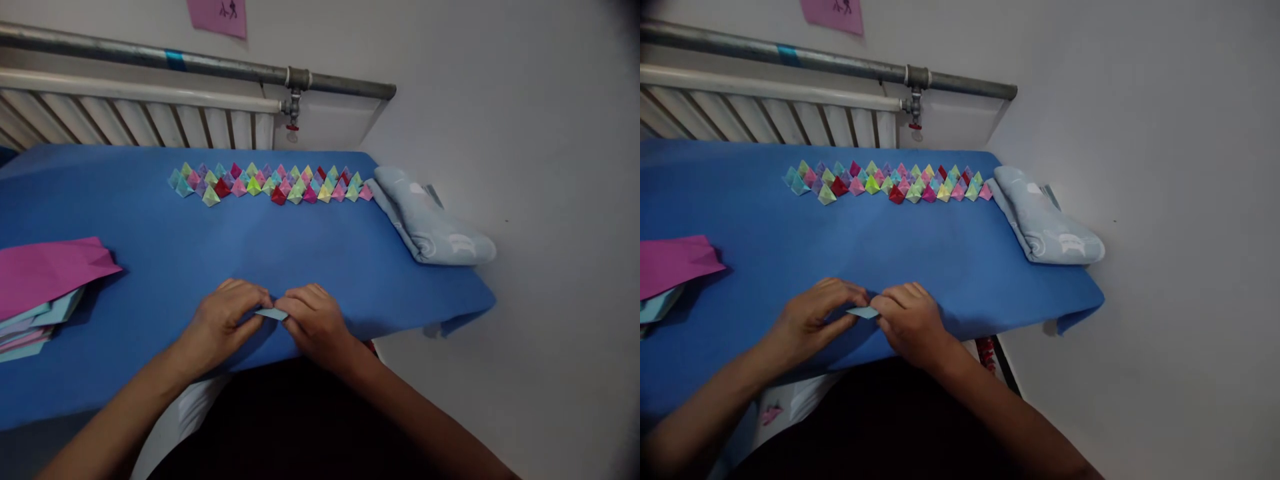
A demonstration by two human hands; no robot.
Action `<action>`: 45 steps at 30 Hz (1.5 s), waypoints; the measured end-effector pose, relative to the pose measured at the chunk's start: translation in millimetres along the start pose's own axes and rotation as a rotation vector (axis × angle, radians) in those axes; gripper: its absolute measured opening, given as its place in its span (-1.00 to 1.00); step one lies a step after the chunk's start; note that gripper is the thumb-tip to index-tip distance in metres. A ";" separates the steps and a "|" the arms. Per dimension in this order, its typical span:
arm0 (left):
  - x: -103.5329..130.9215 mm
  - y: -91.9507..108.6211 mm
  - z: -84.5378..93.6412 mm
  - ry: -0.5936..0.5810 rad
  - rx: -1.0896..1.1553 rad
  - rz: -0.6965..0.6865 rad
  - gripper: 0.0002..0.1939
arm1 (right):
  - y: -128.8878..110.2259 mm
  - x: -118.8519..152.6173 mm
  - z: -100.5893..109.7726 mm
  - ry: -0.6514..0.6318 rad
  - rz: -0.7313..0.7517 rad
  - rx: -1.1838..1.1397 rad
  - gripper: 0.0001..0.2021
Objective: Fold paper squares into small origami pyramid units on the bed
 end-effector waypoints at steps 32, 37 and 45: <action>46.2 2.7 -34.2 -0.099 -0.350 -0.158 -0.75 | 4.2 36.3 -6.0 -0.182 -0.017 0.094 -0.81; 42.6 4.0 -33.1 -0.102 -0.344 -0.151 -0.76 | 2.6 35.8 -10.2 -0.189 0.012 0.084 -0.82; 43.4 0.8 -37.5 -0.025 -0.388 -0.216 -0.77 | 4.3 35.5 -11.8 -0.174 0.032 0.113 -0.83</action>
Point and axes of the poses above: each hand's wrist, its own x-axis away from the middle knuckle, its own z-axis out of the back of the hand, y = z × x, the point moved 3 cm from there along -x, towards the middle knuckle, and after that the axes turned 5 degrees about -x, right-handed, at the moved point
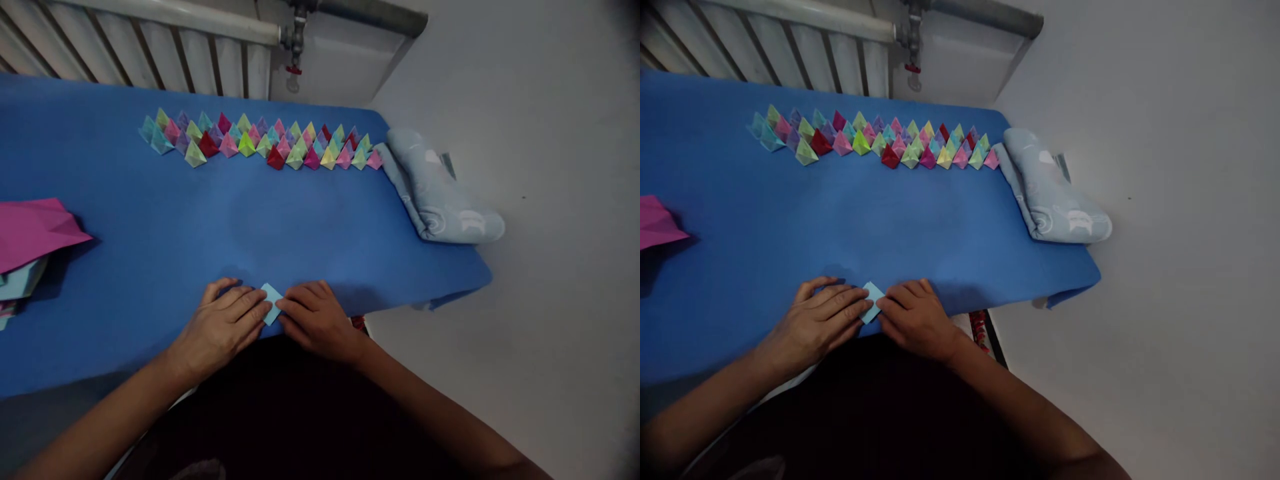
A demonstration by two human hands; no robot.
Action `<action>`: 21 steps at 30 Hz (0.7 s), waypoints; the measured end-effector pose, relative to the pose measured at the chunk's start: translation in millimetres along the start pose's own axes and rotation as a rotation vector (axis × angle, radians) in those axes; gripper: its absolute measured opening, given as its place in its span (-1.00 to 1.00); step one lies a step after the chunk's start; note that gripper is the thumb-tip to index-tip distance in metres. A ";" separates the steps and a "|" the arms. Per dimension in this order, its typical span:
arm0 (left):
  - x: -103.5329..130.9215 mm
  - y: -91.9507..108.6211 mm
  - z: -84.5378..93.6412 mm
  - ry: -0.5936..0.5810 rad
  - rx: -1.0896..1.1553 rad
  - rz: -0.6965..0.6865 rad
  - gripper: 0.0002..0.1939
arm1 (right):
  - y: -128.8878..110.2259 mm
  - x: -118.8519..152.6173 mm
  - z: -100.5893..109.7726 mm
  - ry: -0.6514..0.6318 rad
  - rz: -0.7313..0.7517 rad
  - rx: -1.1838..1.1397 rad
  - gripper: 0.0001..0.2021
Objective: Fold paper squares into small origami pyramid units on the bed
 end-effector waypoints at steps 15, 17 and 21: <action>-2.4 -1.7 -1.6 -0.037 0.140 0.234 -0.85 | 6.6 -2.2 -3.8 0.069 -0.172 -0.144 -0.85; -4.0 -2.4 -2.0 -0.047 0.168 0.273 -0.85 | 6.5 -3.8 -2.7 0.068 -0.206 -0.181 -0.85; -6.0 -3.3 -2.1 -0.057 0.205 0.344 -0.84 | 5.1 -9.2 -0.4 0.023 -0.291 -0.223 -0.86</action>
Point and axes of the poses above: each hand's wrist, its own x-axis away from the middle knuckle, its own z-axis out of the back of the hand, y = z × x, the point moved 3 cm from there along -x, towards the middle knuckle, and after that the axes turned 5 degrees about -x, right-handed, at the moved point
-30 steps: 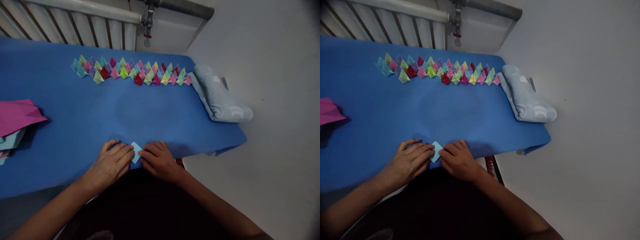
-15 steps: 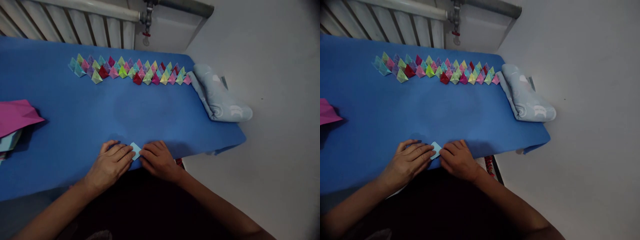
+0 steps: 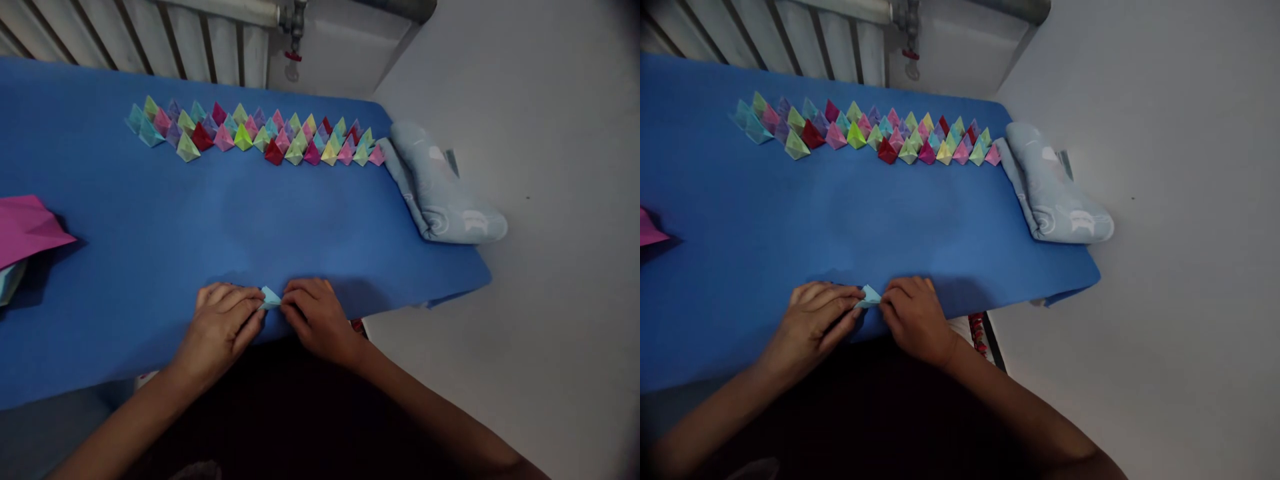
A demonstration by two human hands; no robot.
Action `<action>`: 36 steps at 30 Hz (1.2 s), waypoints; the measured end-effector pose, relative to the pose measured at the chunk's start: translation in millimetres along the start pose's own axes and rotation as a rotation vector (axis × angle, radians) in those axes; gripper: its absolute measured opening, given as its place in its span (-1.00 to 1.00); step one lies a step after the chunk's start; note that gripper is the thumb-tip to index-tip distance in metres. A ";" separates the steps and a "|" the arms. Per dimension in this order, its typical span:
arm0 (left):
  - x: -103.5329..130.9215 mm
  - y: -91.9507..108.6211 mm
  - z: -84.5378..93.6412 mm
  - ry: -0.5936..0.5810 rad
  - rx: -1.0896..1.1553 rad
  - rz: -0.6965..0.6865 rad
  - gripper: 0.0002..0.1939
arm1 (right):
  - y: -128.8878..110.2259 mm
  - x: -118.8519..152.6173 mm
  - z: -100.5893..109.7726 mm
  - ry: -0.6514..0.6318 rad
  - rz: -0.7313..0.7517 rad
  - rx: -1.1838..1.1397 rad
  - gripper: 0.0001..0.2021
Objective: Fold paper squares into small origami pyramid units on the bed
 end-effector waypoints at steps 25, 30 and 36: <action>-10.7 -6.5 -2.6 -0.052 0.066 0.267 -0.79 | -1.5 -7.3 -0.1 0.001 -0.104 0.019 -0.87; -11.3 -7.2 -4.4 -0.027 0.014 0.230 -0.82 | -0.8 -6.4 -1.6 0.018 -0.106 0.026 -0.87; -14.3 -6.7 -5.3 -0.049 -0.016 0.212 -0.84 | -1.6 -7.6 -2.1 -0.010 -0.124 0.041 -0.86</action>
Point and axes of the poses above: each hand's wrist, its own x-axis away from the middle knuckle, its own z-axis out of the back of the hand, y = z × x, the point moved 3 cm from there along -x, towards the middle knuckle, and after that the axes turned 5 degrees about -x, right-handed, at the moved point
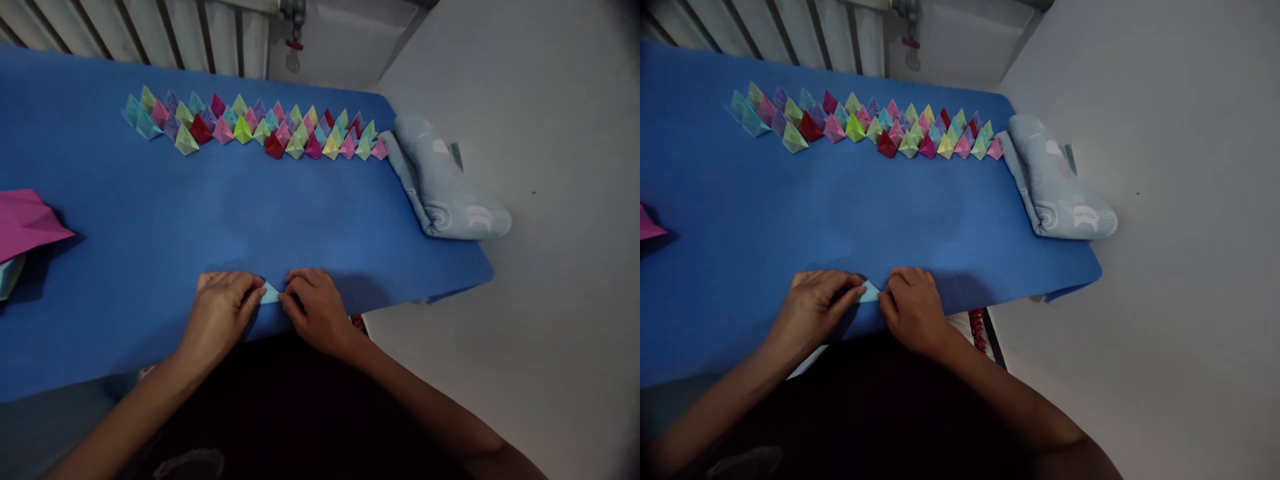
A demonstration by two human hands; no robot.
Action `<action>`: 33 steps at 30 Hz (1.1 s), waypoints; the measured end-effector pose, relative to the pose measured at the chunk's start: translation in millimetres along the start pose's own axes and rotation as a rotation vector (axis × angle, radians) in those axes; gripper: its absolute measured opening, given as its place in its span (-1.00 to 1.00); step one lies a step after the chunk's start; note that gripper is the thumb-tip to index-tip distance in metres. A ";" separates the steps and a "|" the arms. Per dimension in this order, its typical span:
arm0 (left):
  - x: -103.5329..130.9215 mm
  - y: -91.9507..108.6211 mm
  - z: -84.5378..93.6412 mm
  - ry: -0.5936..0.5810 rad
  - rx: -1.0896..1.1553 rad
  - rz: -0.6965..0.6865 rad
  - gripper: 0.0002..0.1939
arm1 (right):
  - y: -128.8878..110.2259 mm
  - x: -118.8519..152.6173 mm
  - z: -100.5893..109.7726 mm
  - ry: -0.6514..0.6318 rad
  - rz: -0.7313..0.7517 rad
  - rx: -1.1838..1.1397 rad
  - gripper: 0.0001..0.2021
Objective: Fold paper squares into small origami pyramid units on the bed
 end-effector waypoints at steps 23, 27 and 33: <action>7.6 5.8 -0.3 0.125 -0.214 -0.197 -0.81 | -7.1 -4.7 0.1 -0.087 -0.038 0.181 -0.86; 11.5 7.1 2.7 0.103 -0.196 -0.488 -0.71 | -5.2 -8.6 1.7 -0.102 -0.081 0.161 -0.84; 17.0 2.7 7.3 0.116 -0.252 -0.567 -0.69 | 7.8 -14.0 8.1 -0.085 -0.043 -0.041 -0.80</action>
Point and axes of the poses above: each hand's wrist, its own x-axis away from the middle knuckle, its own z-axis out of the back of the hand, y = z × x, the point moved 3 cm from there along -x, towards the middle knuckle, and after that the axes turned 5 degrees about -x, right-handed, at the moved point
